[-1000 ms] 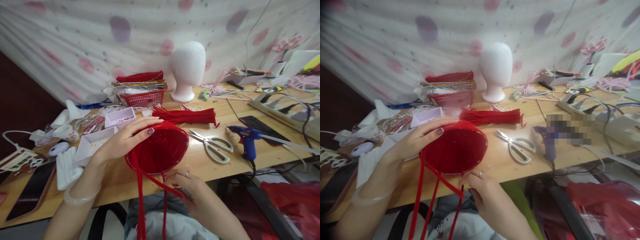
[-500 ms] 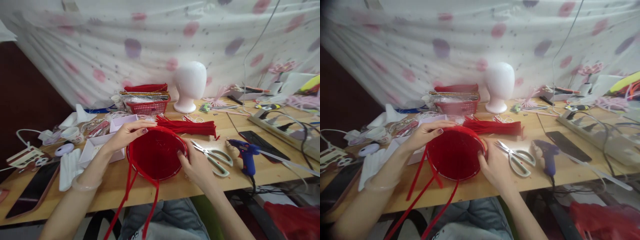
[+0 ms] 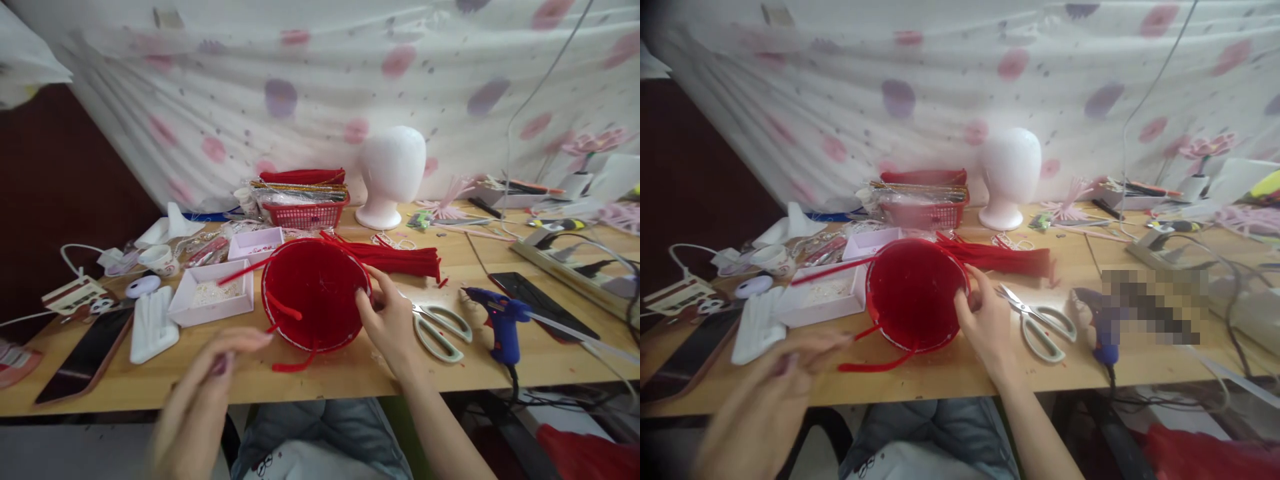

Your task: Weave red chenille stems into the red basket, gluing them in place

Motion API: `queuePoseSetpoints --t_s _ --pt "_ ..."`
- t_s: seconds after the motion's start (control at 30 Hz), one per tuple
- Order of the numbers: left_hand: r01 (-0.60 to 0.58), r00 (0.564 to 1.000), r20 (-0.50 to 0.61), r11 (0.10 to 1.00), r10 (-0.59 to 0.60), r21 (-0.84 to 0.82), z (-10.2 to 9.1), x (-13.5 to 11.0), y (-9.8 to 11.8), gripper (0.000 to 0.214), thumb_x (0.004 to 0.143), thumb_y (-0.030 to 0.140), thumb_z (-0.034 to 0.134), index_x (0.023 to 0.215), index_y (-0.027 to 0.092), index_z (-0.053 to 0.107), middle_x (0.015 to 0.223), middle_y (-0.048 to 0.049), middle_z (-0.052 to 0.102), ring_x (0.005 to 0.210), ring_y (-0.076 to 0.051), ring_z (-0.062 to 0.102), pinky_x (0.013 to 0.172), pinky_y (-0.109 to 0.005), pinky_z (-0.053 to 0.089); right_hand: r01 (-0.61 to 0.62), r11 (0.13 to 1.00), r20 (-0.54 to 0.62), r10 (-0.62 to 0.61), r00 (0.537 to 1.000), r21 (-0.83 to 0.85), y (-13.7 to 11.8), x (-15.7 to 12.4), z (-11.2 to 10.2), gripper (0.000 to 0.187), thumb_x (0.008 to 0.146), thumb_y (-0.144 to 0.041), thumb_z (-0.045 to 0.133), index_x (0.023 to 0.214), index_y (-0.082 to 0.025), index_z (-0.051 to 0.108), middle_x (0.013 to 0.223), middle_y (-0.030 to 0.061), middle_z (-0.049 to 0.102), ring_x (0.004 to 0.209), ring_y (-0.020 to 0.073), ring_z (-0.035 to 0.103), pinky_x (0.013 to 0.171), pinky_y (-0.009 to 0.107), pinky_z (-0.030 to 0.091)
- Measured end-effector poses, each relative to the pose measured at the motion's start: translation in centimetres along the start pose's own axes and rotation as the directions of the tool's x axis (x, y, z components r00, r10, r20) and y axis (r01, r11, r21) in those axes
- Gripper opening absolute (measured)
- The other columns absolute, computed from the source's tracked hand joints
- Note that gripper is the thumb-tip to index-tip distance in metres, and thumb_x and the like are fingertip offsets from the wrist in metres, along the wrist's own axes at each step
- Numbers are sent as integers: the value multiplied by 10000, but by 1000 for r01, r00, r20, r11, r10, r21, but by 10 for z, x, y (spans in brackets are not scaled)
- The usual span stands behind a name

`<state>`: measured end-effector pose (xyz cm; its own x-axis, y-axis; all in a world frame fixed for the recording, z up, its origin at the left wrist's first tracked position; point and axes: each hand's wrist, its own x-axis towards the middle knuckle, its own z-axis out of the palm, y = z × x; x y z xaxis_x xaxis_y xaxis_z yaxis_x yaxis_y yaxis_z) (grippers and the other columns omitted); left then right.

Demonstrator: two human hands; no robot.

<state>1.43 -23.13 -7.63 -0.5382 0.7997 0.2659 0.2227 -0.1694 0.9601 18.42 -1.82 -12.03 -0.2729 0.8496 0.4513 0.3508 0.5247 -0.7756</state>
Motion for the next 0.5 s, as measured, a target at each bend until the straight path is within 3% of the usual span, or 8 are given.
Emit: queuePoseSetpoints --t_s 0.03,0.13,0.2,0.27,0.3,0.37,0.43,0.5 --pt "78 997 13 997 -78 24 13 1 -6 245 959 403 500 1011 266 697 1203 -15 680 1204 -218 581 1106 -388 433 13 1000 -2 -13 1000 24 2 -1 1 427 865 -276 539 1277 -172 577 510 -100 435 469 110 434 518 239 328" --pt "209 933 294 978 -206 24 40 16 -23 342 972 432 448 1157 233 656 1361 -63 599 1287 -239 533 1157 -398 387 76 995 8 -77 997 67 5 -3 3 467 874 -268 539 1328 -158 539 550 -92 444 495 111 433 526 243 344" --pt "200 910 356 977 -212 70 52 33 -30 368 995 406 395 1193 206 632 1320 -80 624 1231 -221 578 1128 -387 424 117 990 19 -119 993 74 8 -5 3 501 872 -250 538 1363 -156 511 559 -91 448 492 111 421 520 246 351" --pt "60 920 357 958 -163 281 63 53 -33 352 1003 302 361 1187 165 629 1264 -106 644 1171 -201 612 1075 -357 467 157 985 16 -159 987 69 10 -7 3 554 863 -223 536 1410 -163 472 558 -97 435 478 108 403 505 243 350" --pt "-38 919 370 901 -138 431 69 63 -34 354 997 226 340 1191 146 626 1259 -119 637 1178 -195 605 1070 -341 465 180 982 6 -181 984 60 11 -8 3 579 857 -209 534 1429 -167 454 557 -100 428 472 106 396 500 240 351" --pt "-192 903 396 666 -168 721 82 79 -35 379 968 131 341 1231 133 614 1252 -143 614 1160 -218 619 1050 -355 471 228 973 -28 -227 973 31 12 -9 3 604 844 -182 527 1443 -166 446 552 -102 422 462 100 386 495 232 356" --pt "-232 900 387 532 -200 814 92 89 -36 382 946 104 356 1212 105 631 1215 -188 602 1094 -280 654 994 -422 498 266 964 -62 -266 962 -4 13 -10 4 591 837 -169 518 1426 -163 473 549 -100 434 455 93 377 494 225 369" --pt "-224 908 363 489 -209 843 98 95 -38 393 928 81 347 1186 75 643 1172 -223 599 1012 -314 682 919 -458 524 288 957 -71 -289 955 -24 13 -10 4 573 839 -177 514 1412 -172 495 554 -94 461 449 90 372 493 219 383"
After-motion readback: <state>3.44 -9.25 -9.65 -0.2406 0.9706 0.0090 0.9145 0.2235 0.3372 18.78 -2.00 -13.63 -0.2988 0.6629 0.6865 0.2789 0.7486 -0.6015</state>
